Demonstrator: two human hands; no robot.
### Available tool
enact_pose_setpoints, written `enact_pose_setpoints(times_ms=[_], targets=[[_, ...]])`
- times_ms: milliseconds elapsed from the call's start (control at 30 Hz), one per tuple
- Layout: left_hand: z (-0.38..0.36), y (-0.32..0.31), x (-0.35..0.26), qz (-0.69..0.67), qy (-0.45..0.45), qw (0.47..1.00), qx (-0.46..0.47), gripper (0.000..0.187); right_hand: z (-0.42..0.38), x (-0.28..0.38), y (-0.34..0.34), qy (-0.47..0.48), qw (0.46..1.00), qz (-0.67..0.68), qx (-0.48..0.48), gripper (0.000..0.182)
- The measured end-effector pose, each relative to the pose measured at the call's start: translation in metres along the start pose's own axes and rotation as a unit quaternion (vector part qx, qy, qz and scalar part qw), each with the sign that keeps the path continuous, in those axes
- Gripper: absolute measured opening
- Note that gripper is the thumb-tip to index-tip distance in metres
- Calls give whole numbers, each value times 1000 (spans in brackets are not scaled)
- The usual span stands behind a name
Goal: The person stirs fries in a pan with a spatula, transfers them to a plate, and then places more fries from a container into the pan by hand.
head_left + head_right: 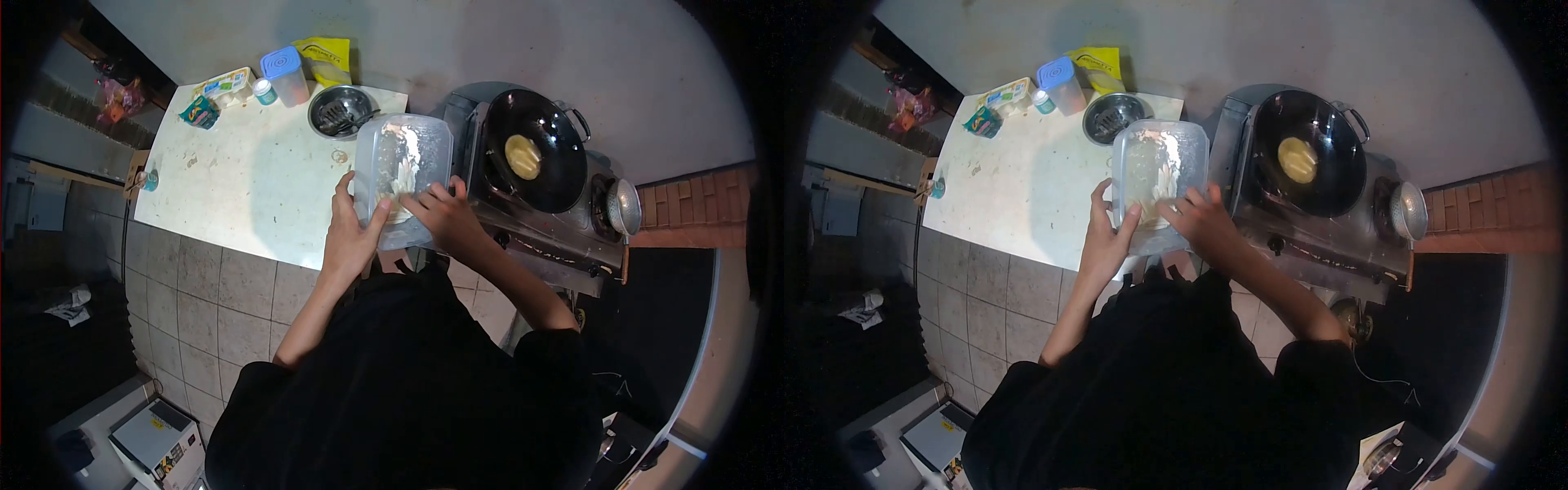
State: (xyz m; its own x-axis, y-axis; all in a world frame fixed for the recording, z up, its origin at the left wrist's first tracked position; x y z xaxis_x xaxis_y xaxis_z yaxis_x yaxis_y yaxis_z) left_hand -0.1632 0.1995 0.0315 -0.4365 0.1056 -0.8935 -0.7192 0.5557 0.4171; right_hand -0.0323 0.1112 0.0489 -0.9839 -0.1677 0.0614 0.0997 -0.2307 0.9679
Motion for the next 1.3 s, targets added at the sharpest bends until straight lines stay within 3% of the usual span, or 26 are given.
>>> enact_pose_setpoints(times_ms=[200,300,367,433,533,600,633,733,833,933,967,1000,1067,1200,1300], targets=[[9,-19,-8,0,-16,1000,1,80,-12,-15,14,-10,1000,20,14,41],[14,-30,-12,-11,16,1000,8,79,-19,-31,44,-11,1000,13,-16,48],[17,-37,-18,-21,12,1000,-1,78,-21,-58,72,-59,998,-7,28,52],[19,-43,-18,-32,14,999,-13,78,-29,-105,102,-140,987,81,18,60],[19,-52,-23,-59,21,997,-38,77,-41,-191,119,-198,967,158,-25,49],[17,-56,-28,-73,28,996,-53,77,-61,-267,86,-213,965,150,-30,46],[14,-57,-33,-66,33,995,-62,77,-72,-307,60,-265,946,187,7,44],[7,-67,-32,-48,45,993,-93,77,-85,-368,16,-275,947,165,26,46],[-4,-77,-34,-66,76,987,-123,77,-76,-373,-4,-170,983,72,11,44],[-12,-92,-35,-107,80,981,-137,75,-76,-395,-28,-173,975,125,54,40],[-14,-96,-34,-107,83,981,-140,75,-76,-400,-21,-216,955,191,70,36],[-16,-98,-34,-93,80,982,-143,74,-76,-398,-2,-213,955,193,72,36],[-20,-102,-37,-77,76,983,-149,74,-80,-386,67,-184,933,301,-70,27],[-28,-114,-42,-117,81,976,-164,73,-113,-345,199,-234,948,144,-163,20],[-32,-116,-64,-109,73,978,-164,73,-132,-303,223,-219,948,140,-183,20]])
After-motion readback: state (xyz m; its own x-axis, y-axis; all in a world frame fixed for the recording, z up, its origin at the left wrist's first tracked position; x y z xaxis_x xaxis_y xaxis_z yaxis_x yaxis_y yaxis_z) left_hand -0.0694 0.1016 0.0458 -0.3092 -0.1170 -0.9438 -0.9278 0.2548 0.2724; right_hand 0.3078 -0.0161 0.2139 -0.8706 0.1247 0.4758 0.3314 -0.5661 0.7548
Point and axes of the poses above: each hand's wrist, its own z-axis towards the middle knuckle, its own y-axis out of the back of the hand, x = y × z, the point moved 8 cm from there along z, towards the middle knuckle
